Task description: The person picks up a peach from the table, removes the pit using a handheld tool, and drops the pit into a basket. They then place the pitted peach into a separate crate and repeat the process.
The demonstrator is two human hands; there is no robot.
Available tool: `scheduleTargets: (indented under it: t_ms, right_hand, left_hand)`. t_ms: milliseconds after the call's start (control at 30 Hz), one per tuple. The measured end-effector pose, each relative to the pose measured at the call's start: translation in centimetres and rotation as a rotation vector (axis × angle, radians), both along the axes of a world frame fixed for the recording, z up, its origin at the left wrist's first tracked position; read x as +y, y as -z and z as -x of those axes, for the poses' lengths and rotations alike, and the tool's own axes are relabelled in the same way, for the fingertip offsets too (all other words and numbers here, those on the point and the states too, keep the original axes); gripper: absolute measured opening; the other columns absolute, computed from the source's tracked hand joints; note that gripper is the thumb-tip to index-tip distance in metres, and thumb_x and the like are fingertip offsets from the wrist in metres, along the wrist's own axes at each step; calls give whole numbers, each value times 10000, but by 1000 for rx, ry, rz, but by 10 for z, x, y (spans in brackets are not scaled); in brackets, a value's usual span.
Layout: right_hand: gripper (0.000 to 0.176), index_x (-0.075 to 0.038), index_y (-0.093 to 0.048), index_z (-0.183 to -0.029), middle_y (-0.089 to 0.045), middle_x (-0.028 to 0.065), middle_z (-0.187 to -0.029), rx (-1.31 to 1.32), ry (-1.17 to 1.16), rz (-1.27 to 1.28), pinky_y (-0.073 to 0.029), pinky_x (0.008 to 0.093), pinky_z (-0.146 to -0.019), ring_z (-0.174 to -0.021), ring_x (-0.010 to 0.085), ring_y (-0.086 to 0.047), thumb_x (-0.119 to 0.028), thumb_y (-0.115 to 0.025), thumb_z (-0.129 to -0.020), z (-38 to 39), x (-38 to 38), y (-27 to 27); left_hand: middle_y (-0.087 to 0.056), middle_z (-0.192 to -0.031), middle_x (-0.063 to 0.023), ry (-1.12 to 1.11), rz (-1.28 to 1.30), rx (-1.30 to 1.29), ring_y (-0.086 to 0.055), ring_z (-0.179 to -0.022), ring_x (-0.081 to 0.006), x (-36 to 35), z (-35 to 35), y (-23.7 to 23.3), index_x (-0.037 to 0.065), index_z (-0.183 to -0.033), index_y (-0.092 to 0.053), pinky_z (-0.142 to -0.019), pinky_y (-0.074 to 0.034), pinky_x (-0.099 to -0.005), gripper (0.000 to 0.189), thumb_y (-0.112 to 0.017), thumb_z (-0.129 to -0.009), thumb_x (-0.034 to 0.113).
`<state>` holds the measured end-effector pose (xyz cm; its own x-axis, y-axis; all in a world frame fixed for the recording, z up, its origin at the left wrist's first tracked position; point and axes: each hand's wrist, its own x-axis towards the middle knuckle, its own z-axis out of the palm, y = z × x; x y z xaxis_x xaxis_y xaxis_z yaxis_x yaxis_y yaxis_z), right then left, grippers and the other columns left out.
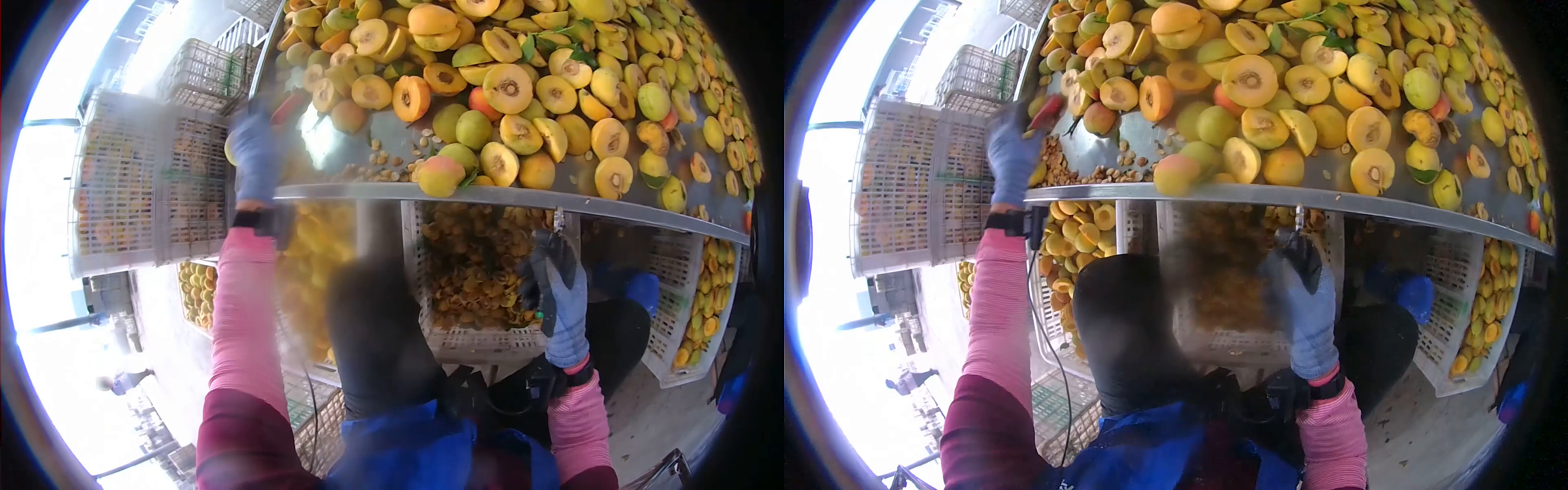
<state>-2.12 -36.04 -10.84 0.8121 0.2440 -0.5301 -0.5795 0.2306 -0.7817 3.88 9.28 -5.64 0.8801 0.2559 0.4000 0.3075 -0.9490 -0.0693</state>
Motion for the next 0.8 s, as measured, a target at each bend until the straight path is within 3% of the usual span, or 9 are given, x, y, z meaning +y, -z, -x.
scheduleTargets:
  t_ms: [33,167,400,433,533,600,667,767,800]
  right_hand:
    - [322,14,-527,-1221,-600,76,-1103,-27,-4,-8,-464,265,-816,-924,133,-571,-46,-539,-904,1,1,6]
    - [415,-39,-498,-1250,-618,65,-794,-187,-93,35,-428,205,-415,-501,82,-539,-258,-595,-912,0,3,24]
    - [379,-66,-502,-1260,-597,44,-789,-110,-99,17,-444,212,-450,-535,84,-539,-232,-580,-929,5,10,3]
    - [373,-70,-503,-1261,-591,39,-784,-112,-80,-9,-444,211,-455,-543,83,-539,-230,-576,-933,4,12,4]
    - [334,-35,-538,-1234,-595,-1,-958,-114,-82,-138,-466,230,-700,-781,91,-560,-113,-572,-912,9,9,18]
    - [368,-39,-517,-1257,-581,11,-1037,-24,-93,-202,-472,256,-684,-829,117,-573,-126,-592,-907,16,11,-3]
    - [317,-29,-527,-1206,-596,46,-1016,-122,-51,-287,-479,281,-658,-822,156,-597,-127,-584,-910,36,23,-16]
    - [238,-17,-535,-1099,-635,129,-925,-559,-288,67,-495,337,-622,-789,254,-651,-138,-588,-901,60,37,-68]
    - [220,-18,-529,-1060,-630,150,-887,-665,-264,163,-495,361,-613,-770,291,-647,-141,-596,-891,67,39,-68]
  left_hand:
    - [-541,-1193,-192,219,123,130,-543,-1069,-358,-5,-11,12,126,-1241,-546,-916,-443,-403,568,-707,-758,378]
    - [-482,-1251,-189,205,216,339,-523,-1117,-386,-38,-36,33,134,-1294,-493,-946,-444,-417,622,-718,-744,319]
    - [-565,-1108,-207,183,263,440,-534,-1089,-404,-45,-4,37,93,-1270,-460,-917,-443,-449,686,-761,-696,318]
    - [-612,-982,-148,262,171,340,-619,-942,-318,-40,0,43,76,-1216,-499,-769,-507,-401,592,-748,-741,326]
    - [-614,-874,-76,55,825,183,-624,-677,-192,-73,10,19,59,-1178,-531,-549,-490,-298,452,-683,-831,307]
    - [-599,-766,-68,132,1432,-13,-545,-536,-102,-116,39,-17,9,-1145,-557,-479,-442,-252,412,-590,-883,325]
    - [-604,-843,-73,228,1710,31,-562,-679,-107,-151,74,-14,-17,-1172,-540,-579,-436,-251,387,-524,-923,279]
    - [-648,-1018,-95,448,1123,59,-613,-953,-190,-238,118,-31,-15,-1226,-526,-854,-489,-319,324,-472,-953,151]
    - [-650,-1007,-99,383,1089,101,-615,-943,-187,-258,129,-39,-24,-1213,-535,-844,-492,-319,337,-451,-968,192]
